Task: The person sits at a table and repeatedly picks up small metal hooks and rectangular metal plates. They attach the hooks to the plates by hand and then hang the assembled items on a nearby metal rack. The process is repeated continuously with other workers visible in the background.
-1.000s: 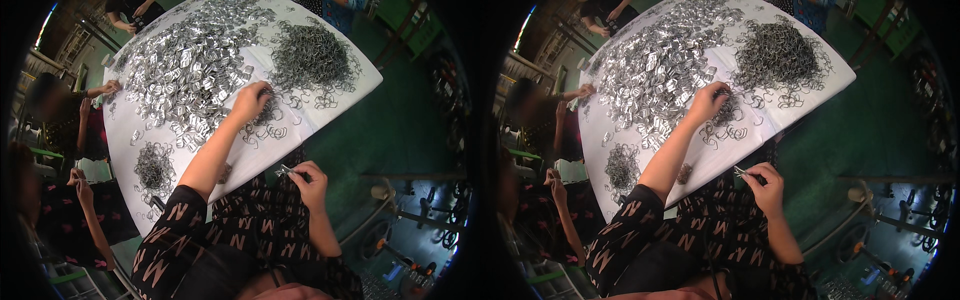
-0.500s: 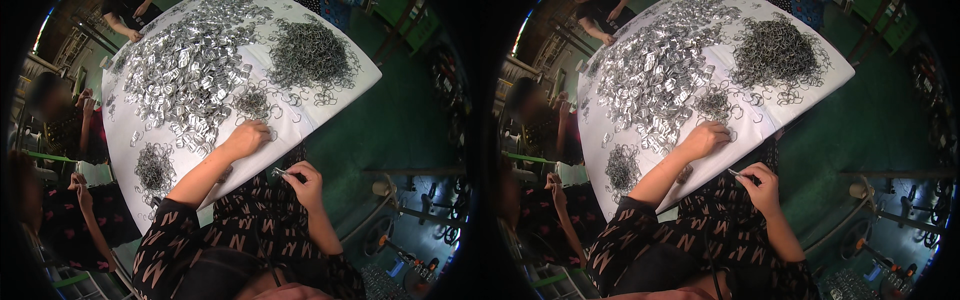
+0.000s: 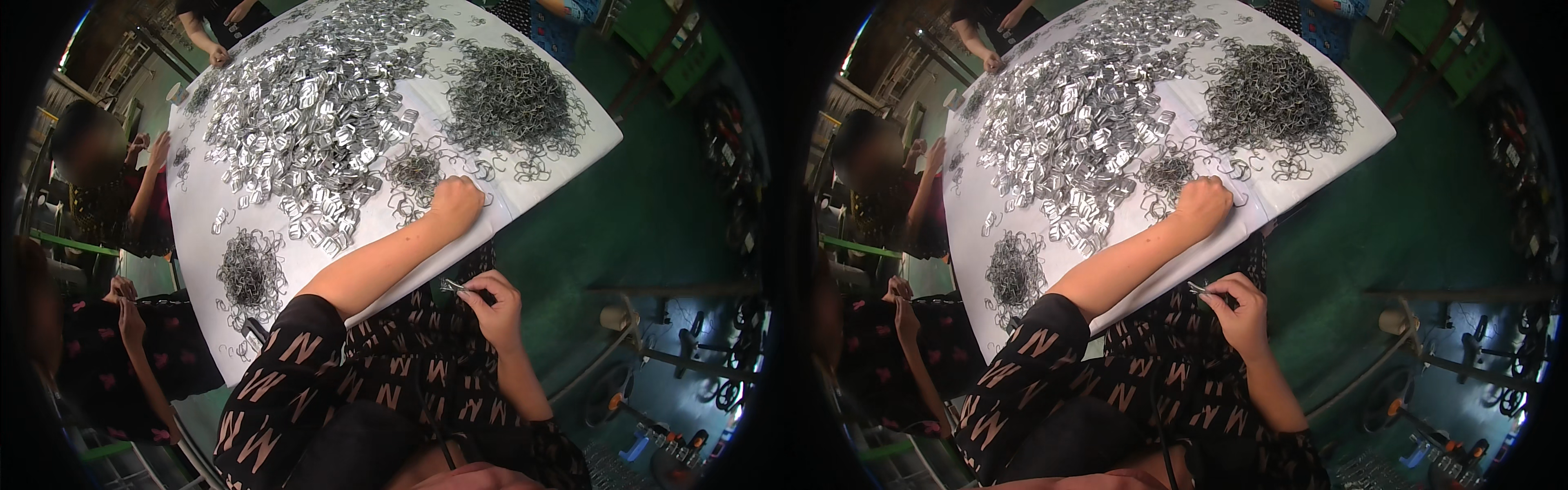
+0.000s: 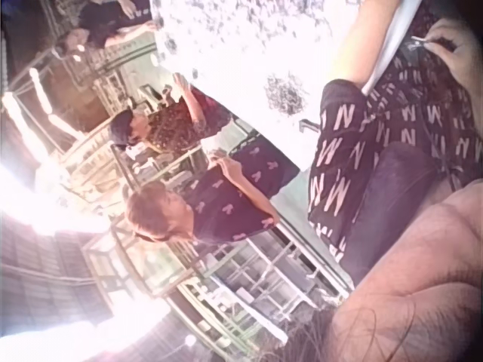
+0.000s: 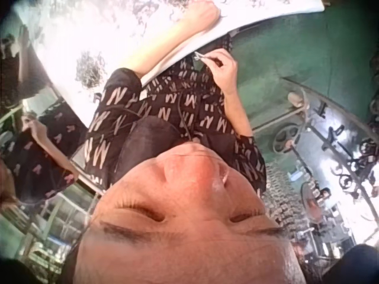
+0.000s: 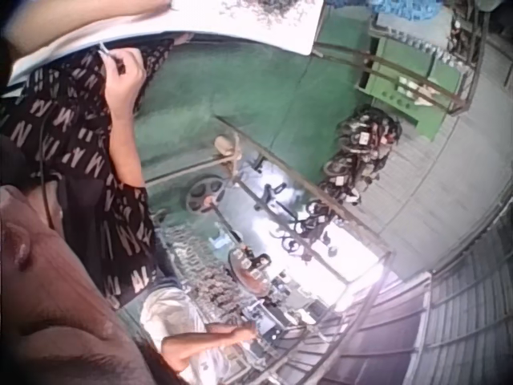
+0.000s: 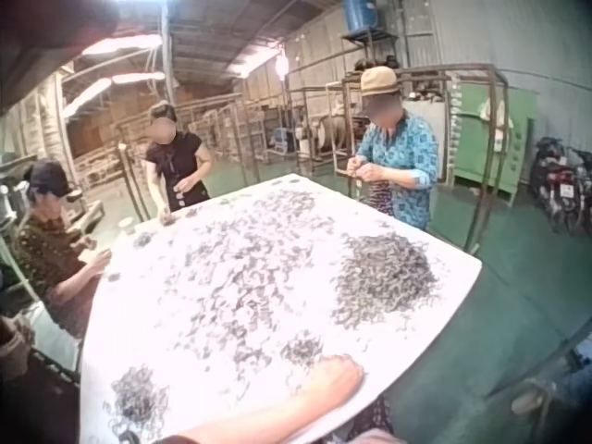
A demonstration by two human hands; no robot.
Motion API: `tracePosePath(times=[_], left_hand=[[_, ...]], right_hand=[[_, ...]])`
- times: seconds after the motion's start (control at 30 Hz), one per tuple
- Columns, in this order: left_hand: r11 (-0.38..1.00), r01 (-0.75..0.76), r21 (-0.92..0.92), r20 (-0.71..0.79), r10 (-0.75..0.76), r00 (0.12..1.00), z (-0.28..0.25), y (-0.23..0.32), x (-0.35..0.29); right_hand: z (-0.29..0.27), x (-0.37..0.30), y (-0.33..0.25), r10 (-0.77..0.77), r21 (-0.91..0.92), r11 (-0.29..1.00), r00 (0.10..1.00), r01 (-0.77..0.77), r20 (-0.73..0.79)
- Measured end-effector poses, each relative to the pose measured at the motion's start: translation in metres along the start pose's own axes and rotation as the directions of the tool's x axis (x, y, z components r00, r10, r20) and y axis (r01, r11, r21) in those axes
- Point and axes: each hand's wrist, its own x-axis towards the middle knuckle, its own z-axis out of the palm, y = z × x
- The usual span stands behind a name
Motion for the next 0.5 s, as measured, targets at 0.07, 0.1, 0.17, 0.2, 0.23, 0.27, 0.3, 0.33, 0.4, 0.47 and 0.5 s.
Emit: tracePosePath(times=[0.07, 0.1, 0.17, 0.2, 0.23, 0.27, 0.3, 0.33, 0.4, 0.47, 0.5], left_hand=[[1.0, -0.004, -0.001, -0.004, 0.004, 1.0, 0.002, -0.005, 0.0], [1.0, -0.008, 0.0, -0.005, 0.008, 1.0, 0.003, -0.007, 0.0], [0.985, 0.075, -0.154, 0.046, -0.069, 0.997, -0.001, -0.02, -0.005], [0.966, 0.118, -0.229, 0.081, -0.102, 0.991, -0.004, -0.027, -0.013], [0.876, 0.136, -0.463, 0.069, -0.117, 0.991, -0.011, -0.036, -0.022], [0.759, 0.156, -0.632, 0.084, -0.133, 0.988, -0.025, -0.04, -0.037], [0.61, 0.171, -0.774, 0.102, -0.147, 0.984, -0.041, -0.038, -0.056], [0.425, 0.184, -0.886, 0.124, -0.165, 0.978, -0.053, -0.034, -0.076], [0.138, 0.133, -0.982, 0.118, -0.107, 0.987, -0.064, -0.023, -0.111], [0.2, 0.05, -0.979, 0.049, -0.007, 0.999, -0.076, -0.018, -0.131], [0.257, -0.059, -0.965, -0.063, -0.007, 0.998, -0.075, -0.014, -0.137]], right_hand=[[-0.001, -0.001, 0.0, 0.005, -0.005, 1.0, 1.0, -0.005, 0.001], [-0.001, -0.001, -0.001, 0.005, -0.011, 1.0, 1.0, -0.005, -0.001], [-0.002, 0.0, 0.001, 0.009, -0.006, 1.0, 1.0, -0.009, -0.02], [-0.001, -0.001, 0.003, 0.016, 0.007, 1.0, 0.999, -0.016, -0.033], [0.0, -0.002, 0.005, 0.023, 0.02, 1.0, 0.999, -0.023, -0.045], [0.001, -0.003, 0.007, 0.042, 0.035, 0.999, 0.998, -0.041, -0.047], [0.001, -0.003, 0.009, 0.061, 0.051, 0.997, 0.997, -0.058, -0.049], [0.002, -0.003, 0.009, 0.084, 0.059, 0.995, 0.996, -0.081, -0.043], [0.003, -0.003, 0.01, 0.086, 0.074, 0.994, 0.995, -0.083, -0.04], [0.004, -0.002, 0.009, 0.084, 0.097, 0.992, 0.996, -0.08, -0.04], [0.005, -0.002, 0.009, 0.074, 0.102, 0.992, 0.997, -0.07, -0.035]])
